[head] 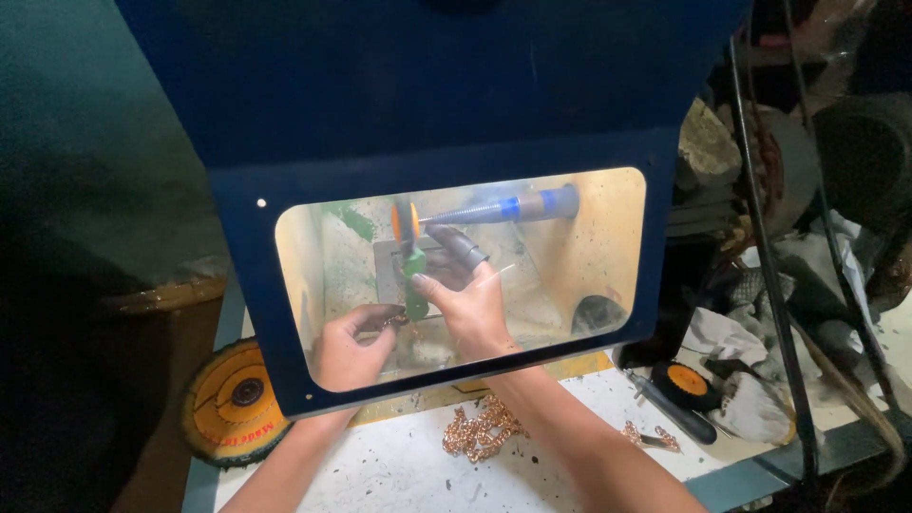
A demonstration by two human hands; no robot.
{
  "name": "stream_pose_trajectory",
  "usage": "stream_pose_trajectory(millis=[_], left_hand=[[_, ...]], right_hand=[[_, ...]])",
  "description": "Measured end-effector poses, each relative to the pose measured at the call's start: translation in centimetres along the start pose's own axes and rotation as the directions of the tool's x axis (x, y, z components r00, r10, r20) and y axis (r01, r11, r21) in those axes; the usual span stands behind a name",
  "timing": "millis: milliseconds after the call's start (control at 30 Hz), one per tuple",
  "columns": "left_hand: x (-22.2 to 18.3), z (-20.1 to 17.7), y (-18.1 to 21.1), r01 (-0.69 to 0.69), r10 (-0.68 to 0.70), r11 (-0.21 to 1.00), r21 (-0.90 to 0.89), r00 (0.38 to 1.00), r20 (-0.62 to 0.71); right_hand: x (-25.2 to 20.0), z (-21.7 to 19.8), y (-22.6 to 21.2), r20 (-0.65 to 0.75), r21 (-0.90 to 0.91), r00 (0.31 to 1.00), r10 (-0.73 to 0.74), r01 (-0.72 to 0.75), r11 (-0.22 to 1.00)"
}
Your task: Polishing a metal chain using a benchtop polishing machine with a rotating wheel.
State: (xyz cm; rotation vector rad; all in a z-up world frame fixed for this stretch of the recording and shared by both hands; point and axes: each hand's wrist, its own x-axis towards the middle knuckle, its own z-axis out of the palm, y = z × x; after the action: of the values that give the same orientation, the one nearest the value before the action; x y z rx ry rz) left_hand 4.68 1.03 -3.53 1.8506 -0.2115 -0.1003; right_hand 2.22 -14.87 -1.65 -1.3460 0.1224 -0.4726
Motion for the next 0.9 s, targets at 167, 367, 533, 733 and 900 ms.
stream_pose_trajectory(millis=[167,367,533,733,900], left_hand=[[-0.1,0.2,0.1,-0.006,0.006,0.999,-0.034,1.0,0.002],[0.0,0.3,-0.3,-0.017,0.017,0.999,-0.032,1.0,0.008],[0.3,0.4,-0.8,-0.034,0.034,0.999,-0.011,0.999,0.001],[0.9,0.7,-1.9,-0.062,0.062,0.998,0.019,0.998,0.001],[1.0,1.2,-2.2,-0.055,0.055,0.998,0.011,0.998,-0.025]], right_hand=[[-0.5,0.1,-0.5,0.006,0.01,1.0,0.004,-0.004,1.0],[-0.4,-0.3,0.1,0.024,0.018,1.0,0.011,-0.012,1.0],[-0.5,0.0,0.2,0.026,0.043,1.0,0.012,-0.013,0.999],[-0.5,0.8,0.5,0.045,0.087,0.998,0.032,-0.036,0.996],[-0.6,0.7,0.5,0.032,0.08,0.999,0.031,-0.033,0.996]])
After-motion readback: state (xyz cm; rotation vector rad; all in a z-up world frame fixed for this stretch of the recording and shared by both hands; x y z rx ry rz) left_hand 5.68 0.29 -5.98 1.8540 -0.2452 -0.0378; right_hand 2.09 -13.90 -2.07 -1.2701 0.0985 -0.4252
